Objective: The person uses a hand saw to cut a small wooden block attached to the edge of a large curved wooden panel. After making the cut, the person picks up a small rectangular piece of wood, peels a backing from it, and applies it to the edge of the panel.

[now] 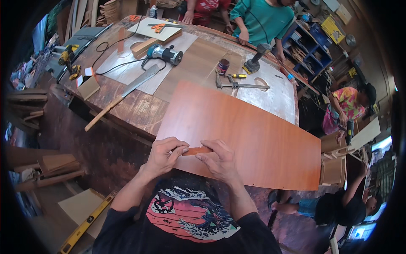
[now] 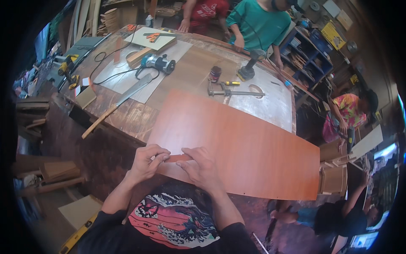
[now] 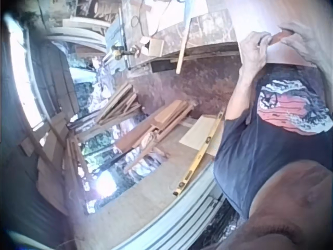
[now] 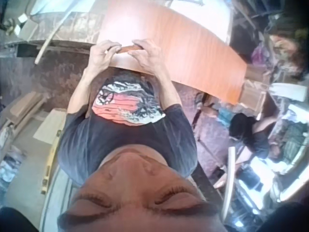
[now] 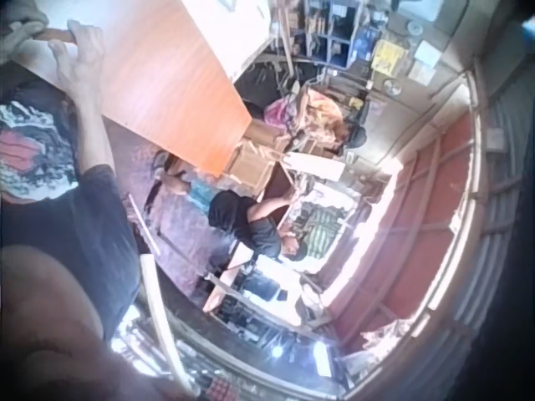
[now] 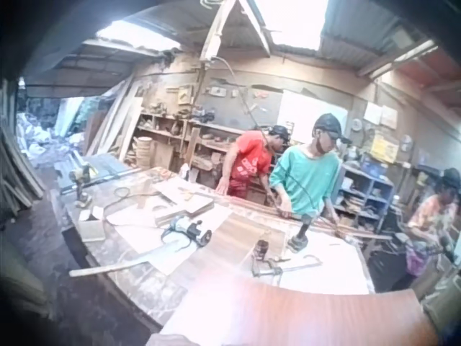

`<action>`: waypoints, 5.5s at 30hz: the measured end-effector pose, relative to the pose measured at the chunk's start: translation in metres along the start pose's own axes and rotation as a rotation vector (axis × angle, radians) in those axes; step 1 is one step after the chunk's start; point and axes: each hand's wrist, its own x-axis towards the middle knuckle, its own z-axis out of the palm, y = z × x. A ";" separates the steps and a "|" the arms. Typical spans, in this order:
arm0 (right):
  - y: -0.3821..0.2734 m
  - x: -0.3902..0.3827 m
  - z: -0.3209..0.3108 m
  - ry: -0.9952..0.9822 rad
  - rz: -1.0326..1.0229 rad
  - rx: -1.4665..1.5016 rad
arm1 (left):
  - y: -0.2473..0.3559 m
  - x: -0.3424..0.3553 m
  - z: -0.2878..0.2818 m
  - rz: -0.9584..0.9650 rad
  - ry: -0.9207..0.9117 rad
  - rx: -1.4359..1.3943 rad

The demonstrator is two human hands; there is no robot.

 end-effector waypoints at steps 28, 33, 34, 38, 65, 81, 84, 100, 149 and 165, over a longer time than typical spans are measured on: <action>-0.045 -0.131 0.017 -0.285 0.353 0.632 | 0.111 -0.168 0.047 -0.619 0.219 -0.196; -0.055 -0.141 0.040 -0.317 0.591 0.642 | 0.113 -0.185 0.046 -0.410 0.253 0.001; -0.057 -0.142 0.045 -0.282 0.630 0.657 | 0.112 -0.188 0.044 -0.412 0.255 -0.006; -0.065 -0.132 0.060 -0.400 0.769 0.554 | 0.105 -0.198 0.033 -0.521 0.325 -0.186; -0.184 -0.039 0.286 -0.175 0.667 0.495 | 0.018 -0.286 -0.189 -0.458 0.522 -0.295; -0.186 -0.051 0.286 -0.265 0.690 0.885 | 0.010 -0.284 -0.202 0.035 0.387 0.211; -0.180 -0.057 0.285 -0.305 0.656 0.615 | 0.008 -0.287 -0.202 -0.232 0.316 -0.050; -0.171 -0.075 0.297 -0.171 0.377 0.193 | -0.008 -0.308 -0.210 -0.606 0.308 -0.099; -0.171 -0.072 0.282 -0.512 0.511 0.422 | -0.063 -0.230 -0.228 -0.539 0.795 -0.425; -0.188 -0.052 0.268 -0.670 0.417 0.235 | -0.032 -0.246 -0.171 -0.682 0.711 -0.765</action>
